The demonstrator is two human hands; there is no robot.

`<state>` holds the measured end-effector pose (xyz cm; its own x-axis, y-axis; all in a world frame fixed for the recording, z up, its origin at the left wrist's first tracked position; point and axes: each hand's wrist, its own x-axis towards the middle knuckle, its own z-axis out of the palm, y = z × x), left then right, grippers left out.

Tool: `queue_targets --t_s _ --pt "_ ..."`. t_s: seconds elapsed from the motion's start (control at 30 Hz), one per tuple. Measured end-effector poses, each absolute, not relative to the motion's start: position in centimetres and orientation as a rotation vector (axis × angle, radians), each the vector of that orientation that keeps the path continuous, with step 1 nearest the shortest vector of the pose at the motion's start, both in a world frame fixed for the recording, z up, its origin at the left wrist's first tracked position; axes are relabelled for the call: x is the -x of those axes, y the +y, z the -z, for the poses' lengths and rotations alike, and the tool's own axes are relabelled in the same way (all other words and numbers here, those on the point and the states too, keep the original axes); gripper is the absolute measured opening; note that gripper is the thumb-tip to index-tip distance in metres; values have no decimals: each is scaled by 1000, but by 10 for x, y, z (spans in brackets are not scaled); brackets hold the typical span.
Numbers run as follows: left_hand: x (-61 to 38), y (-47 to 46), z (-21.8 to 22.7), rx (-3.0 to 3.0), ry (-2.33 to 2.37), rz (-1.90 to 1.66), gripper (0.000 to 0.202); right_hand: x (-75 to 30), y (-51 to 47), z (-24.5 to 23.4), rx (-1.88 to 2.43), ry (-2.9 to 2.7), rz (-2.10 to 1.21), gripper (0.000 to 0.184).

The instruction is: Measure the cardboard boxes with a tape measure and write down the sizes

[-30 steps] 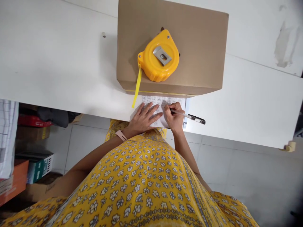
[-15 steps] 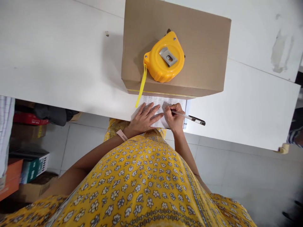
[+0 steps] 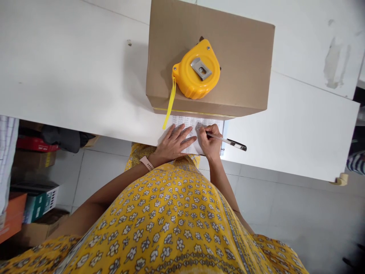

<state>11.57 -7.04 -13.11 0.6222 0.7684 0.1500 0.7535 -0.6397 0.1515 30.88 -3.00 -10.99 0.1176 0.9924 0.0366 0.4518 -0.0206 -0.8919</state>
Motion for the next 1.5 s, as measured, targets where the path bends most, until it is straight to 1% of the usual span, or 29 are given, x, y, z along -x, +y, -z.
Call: queue_targets --t_s 0.13,0.37,1.1,1.33,1.5 --pt "-116 -71 131 -2772 1304 -344 76 -309 -30 112 1576 -1459 -861 27" --pt "-117 -70 127 -2734 1312 -216 78 -310 -31 113 1565 -1463 -859 26" --pt "-116 -70 125 -2811 1320 -264 75 -309 -30 112 1596 -1453 -831 27" --pt "-117 -69 120 -2804 1319 -127 76 -309 -29 113 1590 -1466 -834 26" --pt "-117 -69 119 -2822 1319 -139 76 -309 -30 113 1578 -1481 -816 26"
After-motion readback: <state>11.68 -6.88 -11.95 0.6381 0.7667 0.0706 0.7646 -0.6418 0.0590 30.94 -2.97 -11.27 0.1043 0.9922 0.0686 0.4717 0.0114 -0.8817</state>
